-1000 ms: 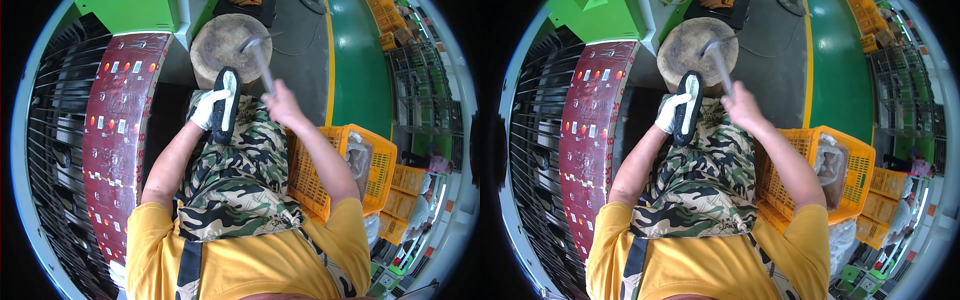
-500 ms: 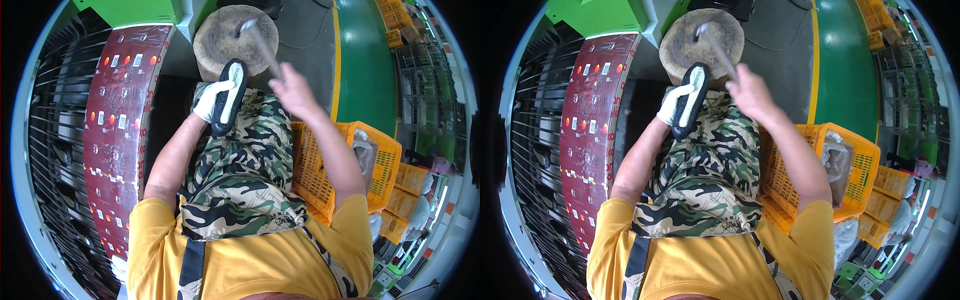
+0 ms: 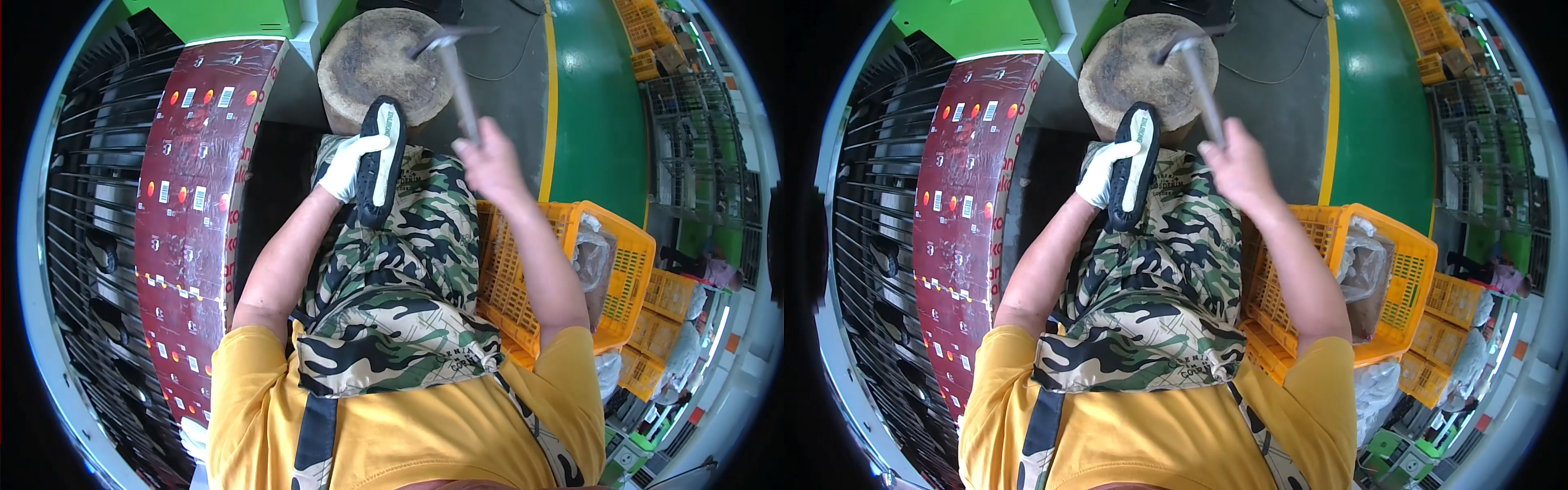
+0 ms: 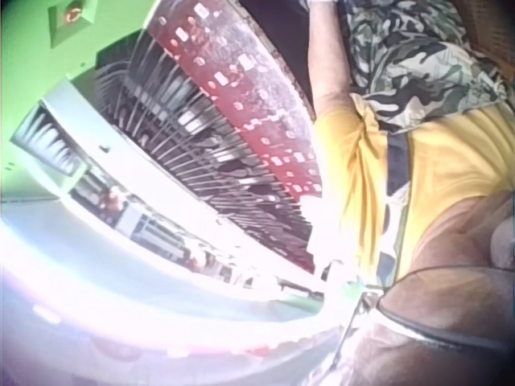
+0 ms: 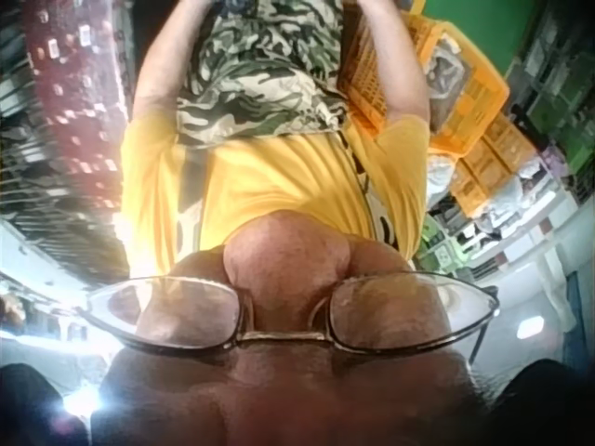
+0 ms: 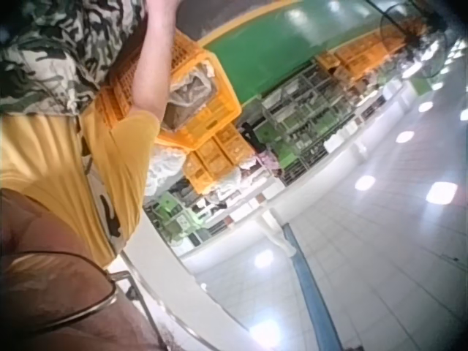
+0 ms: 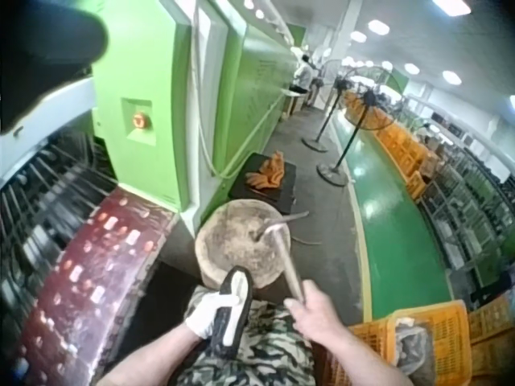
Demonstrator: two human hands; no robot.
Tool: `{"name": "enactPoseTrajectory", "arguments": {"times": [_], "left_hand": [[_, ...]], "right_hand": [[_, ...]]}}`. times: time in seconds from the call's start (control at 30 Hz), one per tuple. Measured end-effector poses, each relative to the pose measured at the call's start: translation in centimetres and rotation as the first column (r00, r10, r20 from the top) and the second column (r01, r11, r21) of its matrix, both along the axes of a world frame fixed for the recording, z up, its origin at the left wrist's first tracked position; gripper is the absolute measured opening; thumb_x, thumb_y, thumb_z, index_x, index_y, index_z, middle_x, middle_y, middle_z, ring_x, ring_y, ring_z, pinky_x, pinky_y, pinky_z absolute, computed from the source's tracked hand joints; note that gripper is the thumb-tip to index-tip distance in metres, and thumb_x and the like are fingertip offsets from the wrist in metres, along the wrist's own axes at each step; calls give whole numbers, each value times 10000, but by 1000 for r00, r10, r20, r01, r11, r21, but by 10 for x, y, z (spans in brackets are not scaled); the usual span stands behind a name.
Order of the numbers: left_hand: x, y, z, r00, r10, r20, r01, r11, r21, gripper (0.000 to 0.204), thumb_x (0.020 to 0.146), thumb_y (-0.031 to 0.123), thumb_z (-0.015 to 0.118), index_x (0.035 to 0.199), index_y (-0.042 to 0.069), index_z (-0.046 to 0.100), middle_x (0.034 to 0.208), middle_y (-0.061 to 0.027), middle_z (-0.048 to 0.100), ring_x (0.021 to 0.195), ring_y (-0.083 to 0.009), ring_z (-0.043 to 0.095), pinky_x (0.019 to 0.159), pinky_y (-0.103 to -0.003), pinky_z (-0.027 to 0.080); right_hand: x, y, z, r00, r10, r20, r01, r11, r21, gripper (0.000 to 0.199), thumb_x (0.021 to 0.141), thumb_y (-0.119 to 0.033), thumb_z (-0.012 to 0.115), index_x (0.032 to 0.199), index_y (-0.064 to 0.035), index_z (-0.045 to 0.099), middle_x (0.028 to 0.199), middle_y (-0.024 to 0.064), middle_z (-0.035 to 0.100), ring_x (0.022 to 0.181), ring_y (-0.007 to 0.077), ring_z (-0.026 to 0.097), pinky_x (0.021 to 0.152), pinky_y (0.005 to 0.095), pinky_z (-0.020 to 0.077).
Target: The worker is using a hammer to beat and shape the soles of shoes on a wooden block before placing them onto a conveyor belt.
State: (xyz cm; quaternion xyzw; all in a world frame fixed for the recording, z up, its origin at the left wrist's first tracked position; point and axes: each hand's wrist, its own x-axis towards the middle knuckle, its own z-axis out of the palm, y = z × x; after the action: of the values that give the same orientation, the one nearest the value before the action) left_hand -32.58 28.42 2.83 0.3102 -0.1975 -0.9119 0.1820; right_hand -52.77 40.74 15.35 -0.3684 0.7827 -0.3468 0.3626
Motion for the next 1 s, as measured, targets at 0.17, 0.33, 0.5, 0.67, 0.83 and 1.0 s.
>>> {"name": "enactPoseTrajectory", "arguments": {"times": [0.17,0.33,0.5,0.67,0.83,1.0], "left_hand": [[4,-3,3,999,-31,40,30,999,18,329,861,252,771,1087,22,704,877,-92,740,695,-180,712,630,-292,589],[-4,-2,15,996,-8,92,14,998,-58,338,854,263,780,1070,15,703,879,-98,739,696,-199,712,638,-301,593],[-2,-4,13,996,-24,87,30,997,-73,331,845,257,795,1063,24,705,884,-80,735,720,-190,710,672,-307,591],[0,-8,21,977,-32,211,78,974,-213,445,825,277,811,1165,25,673,960,-82,718,824,-208,695,783,-342,569],[-18,-46,49,942,318,-104,-333,854,-399,461,842,157,795,1255,53,619,1105,-54,675,1027,-197,644,954,-368,516],[-26,-75,54,868,453,-204,-458,569,-682,532,779,4,816,1260,50,593,1169,-54,650,1107,-208,608,1020,-361,486]], "right_hand": [[4,-16,46,973,-129,194,210,845,-492,221,1028,-138,598,1193,-46,484,718,-9,500,488,43,475,399,217,402],[-7,7,-68,964,156,-215,-143,987,77,297,990,-152,627,1224,-24,498,732,64,579,518,117,545,458,305,456],[5,10,-62,964,56,-261,-31,995,98,314,963,-183,645,1163,2,489,891,265,672,866,409,700,779,474,547],[-28,6,-32,998,-14,67,8,996,88,287,969,-193,656,1161,-4,557,737,115,612,532,205,599,492,368,493],[-28,-2,20,992,-128,0,125,972,-199,331,989,-193,636,1275,-41,572,677,44,594,492,130,557,461,322,456],[4,-5,17,872,-194,-449,-53,875,-481,443,972,-171,663,1363,-28,510,853,213,699,695,356,703,650,425,564]]}}
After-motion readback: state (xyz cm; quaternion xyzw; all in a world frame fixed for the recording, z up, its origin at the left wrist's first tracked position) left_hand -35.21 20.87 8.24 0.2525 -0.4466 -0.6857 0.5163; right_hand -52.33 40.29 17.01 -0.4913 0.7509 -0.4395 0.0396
